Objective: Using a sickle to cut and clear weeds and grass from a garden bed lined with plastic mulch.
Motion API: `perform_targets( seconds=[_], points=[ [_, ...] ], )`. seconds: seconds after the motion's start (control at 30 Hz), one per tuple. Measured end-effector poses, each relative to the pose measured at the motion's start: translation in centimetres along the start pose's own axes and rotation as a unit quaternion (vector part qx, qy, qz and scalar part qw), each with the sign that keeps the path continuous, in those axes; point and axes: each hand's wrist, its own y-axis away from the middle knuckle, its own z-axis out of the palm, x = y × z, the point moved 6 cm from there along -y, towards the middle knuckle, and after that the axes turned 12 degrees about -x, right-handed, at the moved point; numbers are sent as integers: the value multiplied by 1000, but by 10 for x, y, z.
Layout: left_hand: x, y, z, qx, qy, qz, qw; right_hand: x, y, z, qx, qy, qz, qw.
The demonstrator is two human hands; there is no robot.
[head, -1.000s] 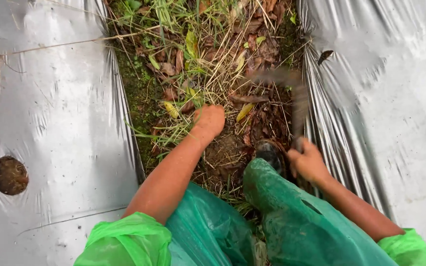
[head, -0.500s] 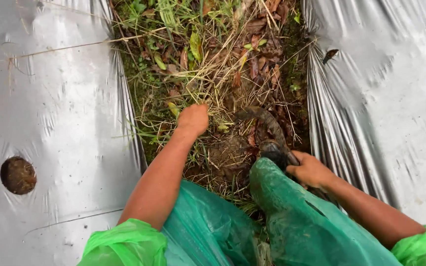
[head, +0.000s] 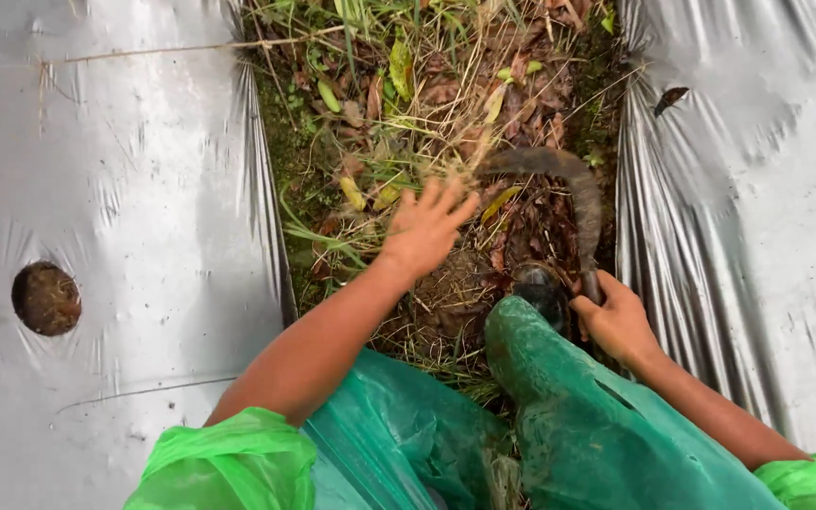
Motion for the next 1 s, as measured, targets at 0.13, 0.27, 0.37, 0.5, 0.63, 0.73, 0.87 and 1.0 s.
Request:
perform_targets(
  seconds=[0.13,0.27,0.37,0.5,0.63,0.73,0.87,1.0],
  points=[
    [-1,-26,58,30,-183,-3,983,22,5,2,48,-19,6,999],
    [-36,-70,114,14,-150,-52,987,81,-18,4,-4,90,83,992],
    [-35,-47,87,3,-97,-84,992,43,2,3,32,32,47,998],
    [-38,-28,73,-22,-78,-91,993,15,12,-2,112,-75,-51,990],
    [-59,-27,79,4,-11,-87,996,46,-3,11,-40,175,77,981],
    [-76,-34,117,-26,48,-84,995,33,-2,9,-53,160,78,983],
    [-84,-38,147,-51,76,-94,991,3,-14,-7,44,24,-35,998],
    [-64,15,88,-98,73,-99,988,-2,-18,20,17,125,3,992]
  ],
)
